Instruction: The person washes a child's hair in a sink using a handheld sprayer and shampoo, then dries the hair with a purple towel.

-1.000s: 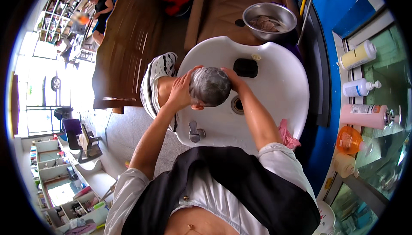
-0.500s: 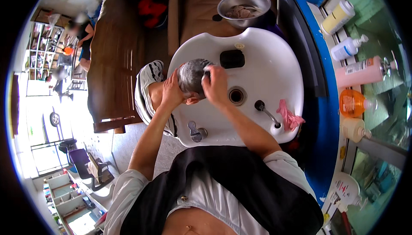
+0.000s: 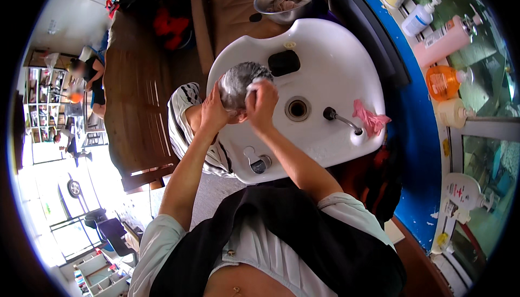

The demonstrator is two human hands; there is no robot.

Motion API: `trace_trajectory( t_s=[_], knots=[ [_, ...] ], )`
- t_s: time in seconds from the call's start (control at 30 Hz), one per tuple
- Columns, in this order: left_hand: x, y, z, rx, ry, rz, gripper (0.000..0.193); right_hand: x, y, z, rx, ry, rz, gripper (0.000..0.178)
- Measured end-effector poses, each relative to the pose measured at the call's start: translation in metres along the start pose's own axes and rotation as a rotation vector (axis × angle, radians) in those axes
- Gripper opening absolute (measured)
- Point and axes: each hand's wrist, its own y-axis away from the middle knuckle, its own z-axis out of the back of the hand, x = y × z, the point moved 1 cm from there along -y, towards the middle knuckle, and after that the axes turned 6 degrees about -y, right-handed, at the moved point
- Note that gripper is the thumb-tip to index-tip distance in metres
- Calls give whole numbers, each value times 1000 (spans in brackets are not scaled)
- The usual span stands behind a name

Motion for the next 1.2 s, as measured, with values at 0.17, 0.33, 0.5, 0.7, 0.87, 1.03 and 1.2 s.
trace_trajectory(
  t_s=[0.17, 0.33, 0.5, 0.7, 0.87, 1.03, 1.2],
  knots=[
    [-6, -6, 6, 80, 58, -51, 92, -46, -20, -15, -272, -297, -334, 28],
    [5, -1, 13, 230, 129, 45, 86, 25, 36, -61, -70, 269, 132, 39],
    [-28, -11, 6, 205, 9, -46, 93, -103, 1, -37, -671, -692, -568, 38],
    [8, 8, 9, 115, 43, -22, 93, -28, 14, -24, -475, -863, -851, 32],
    [-8, 6, 13, 101, 71, -65, 91, -51, 7, -2, -363, -658, -837, 30],
    [-8, 11, 15, 26, 138, -102, 93, -40, -17, 13, -123, -638, -676, 27],
    [-8, 10, 9, 3, 91, -124, 97, -61, -18, 15, -131, -616, -880, 26]
  ],
)
